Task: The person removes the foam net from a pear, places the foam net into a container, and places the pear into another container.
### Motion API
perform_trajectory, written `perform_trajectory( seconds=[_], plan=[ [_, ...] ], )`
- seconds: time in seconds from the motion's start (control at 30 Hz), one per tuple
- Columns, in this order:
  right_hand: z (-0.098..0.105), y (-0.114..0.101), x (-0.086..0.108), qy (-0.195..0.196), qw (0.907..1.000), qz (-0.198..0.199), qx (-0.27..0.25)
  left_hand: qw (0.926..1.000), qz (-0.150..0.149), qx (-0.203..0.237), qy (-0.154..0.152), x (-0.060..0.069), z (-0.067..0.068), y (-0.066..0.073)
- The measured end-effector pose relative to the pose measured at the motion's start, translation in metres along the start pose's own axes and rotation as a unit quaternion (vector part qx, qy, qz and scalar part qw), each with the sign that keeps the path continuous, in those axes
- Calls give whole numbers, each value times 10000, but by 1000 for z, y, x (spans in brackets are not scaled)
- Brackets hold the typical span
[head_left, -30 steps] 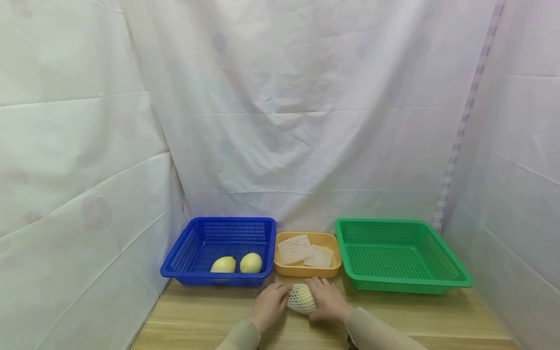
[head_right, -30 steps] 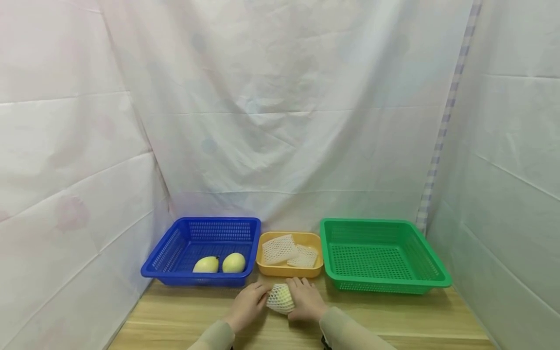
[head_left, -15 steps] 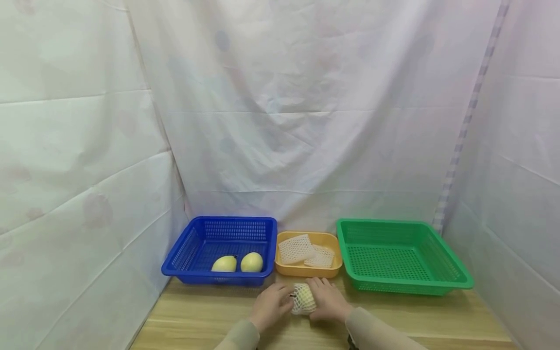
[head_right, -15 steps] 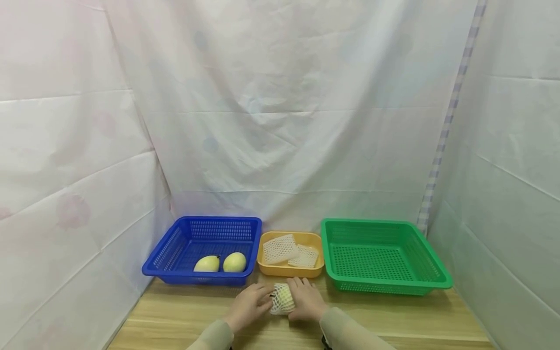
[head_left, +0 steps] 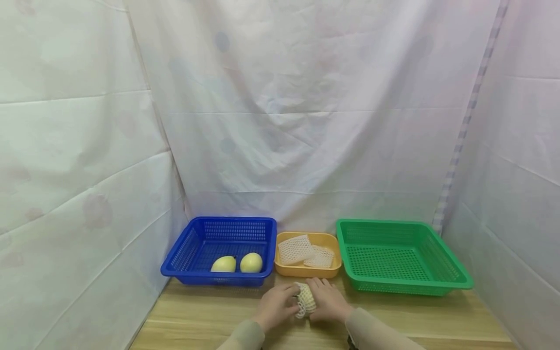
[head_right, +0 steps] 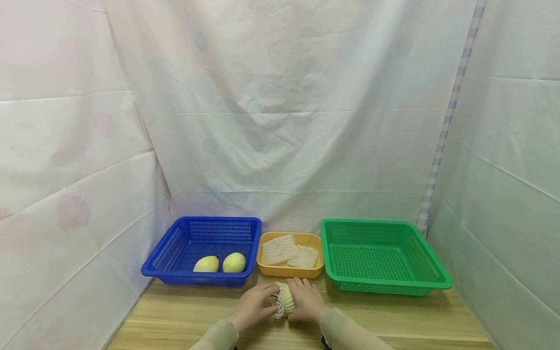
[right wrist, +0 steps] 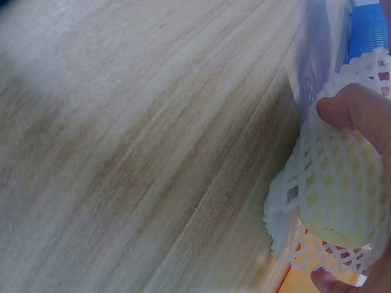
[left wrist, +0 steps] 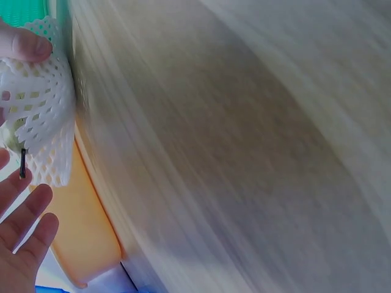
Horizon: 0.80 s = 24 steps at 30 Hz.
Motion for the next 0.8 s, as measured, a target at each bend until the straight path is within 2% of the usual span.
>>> perform_trajectory(
  seconds=[0.37, 0.57, 0.8],
  plan=[
    [0, 0, 1, -93, 9999, -58, -106, 9997, -83, -123, -207, -6, -2, 5],
    [0, 1, 1, -120, 9998, -63, -122, 9989, -99, -189, -420, -7, -2, 5],
    [-1, 3, 1, -61, 9999, -43, -131, 9982, -193, -241, -514, -9, -3, 2]
  ],
)
Point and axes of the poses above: each hand's wrist, its own x-axis away from the middle knuckle, its own z-axis out of the back of the hand, y = z × x, the point moved 5 cm from there along -x, towards the middle knuckle, and after that the axes turned 2 degrees about x, right-handed, at the moved point
